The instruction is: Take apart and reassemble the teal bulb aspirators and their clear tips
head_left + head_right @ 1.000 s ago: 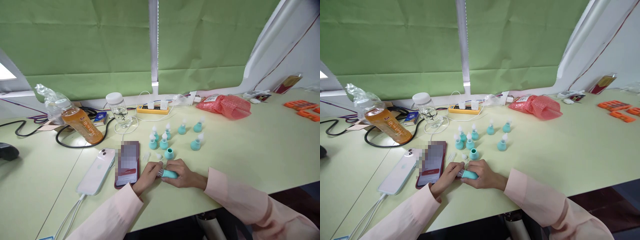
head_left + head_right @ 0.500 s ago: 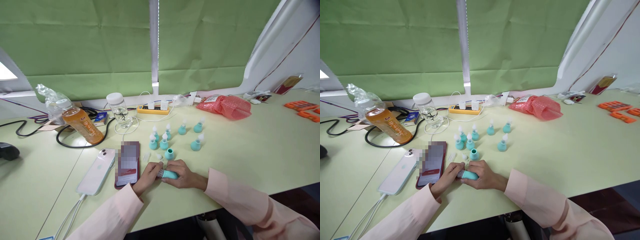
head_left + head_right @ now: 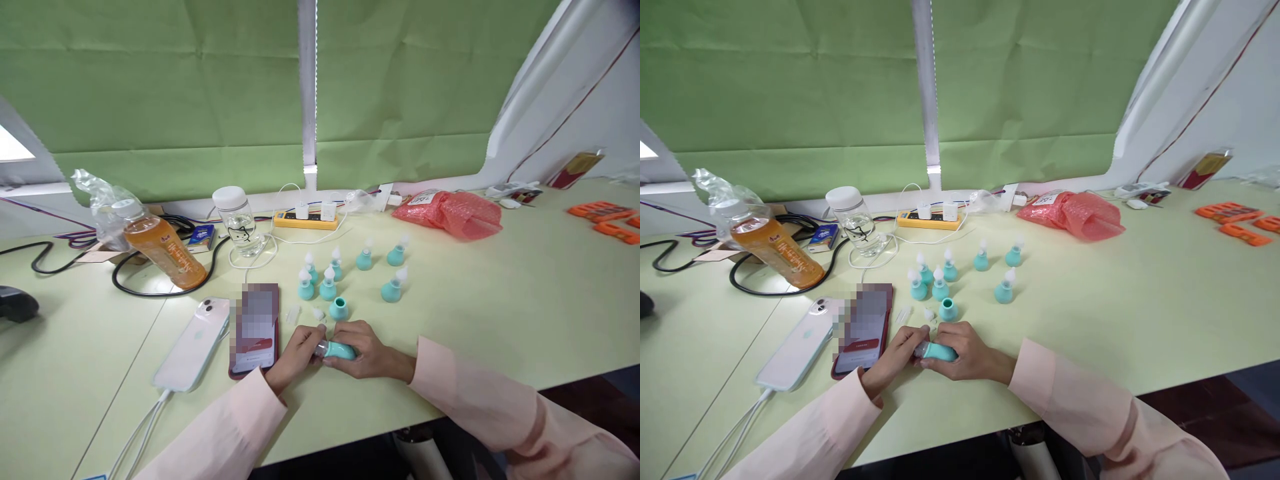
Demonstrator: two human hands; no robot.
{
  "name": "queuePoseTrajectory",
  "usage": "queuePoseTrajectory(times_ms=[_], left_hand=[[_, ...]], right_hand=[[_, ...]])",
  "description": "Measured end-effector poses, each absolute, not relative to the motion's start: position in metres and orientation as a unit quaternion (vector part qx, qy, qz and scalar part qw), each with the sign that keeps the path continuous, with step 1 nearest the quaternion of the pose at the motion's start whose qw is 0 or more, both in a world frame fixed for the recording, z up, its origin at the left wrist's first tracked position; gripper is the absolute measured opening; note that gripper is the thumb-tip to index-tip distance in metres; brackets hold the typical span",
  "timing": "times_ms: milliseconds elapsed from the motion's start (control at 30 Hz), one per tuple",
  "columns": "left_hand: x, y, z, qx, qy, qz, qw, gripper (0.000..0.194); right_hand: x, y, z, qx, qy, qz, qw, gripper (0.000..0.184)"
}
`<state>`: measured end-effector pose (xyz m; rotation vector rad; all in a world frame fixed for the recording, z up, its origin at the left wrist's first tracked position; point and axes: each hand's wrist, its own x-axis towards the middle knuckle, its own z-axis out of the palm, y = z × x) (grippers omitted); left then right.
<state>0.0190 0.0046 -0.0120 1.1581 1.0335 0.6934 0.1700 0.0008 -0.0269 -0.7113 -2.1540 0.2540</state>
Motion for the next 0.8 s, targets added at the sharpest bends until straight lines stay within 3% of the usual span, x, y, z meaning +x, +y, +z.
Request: queuePoseTrajectory(times_ms=[167, 367, 567, 667, 800], left_hand=[[0.01, 0.013, -0.005, 0.518, 0.436, 0.344, 0.651, 0.047], [0.011, 0.013, -0.004, 0.559, 0.46, 0.352, 0.593, 0.047], [0.015, 0.007, -0.009, 0.623, 0.413, 0.354, 0.562, 0.026], [0.013, 0.006, -0.01, 0.684, 0.426, 0.338, 0.487, 0.018], [0.011, 0.005, -0.012, 0.779, 0.427, 0.303, 0.345, 0.018]], right_hand=[[0.175, -0.001, -0.019, -0.263, -0.859, 0.038, 0.438, 0.012], [0.18, 0.002, -0.017, -0.274, -0.819, 0.024, 0.503, 0.017], [0.193, 0.014, -0.009, -0.311, -0.764, 0.019, 0.565, 0.015], [0.201, 0.022, -0.004, -0.361, -0.715, 0.022, 0.599, 0.01], [0.205, 0.032, -0.003, -0.448, -0.674, 0.073, 0.582, 0.011]])
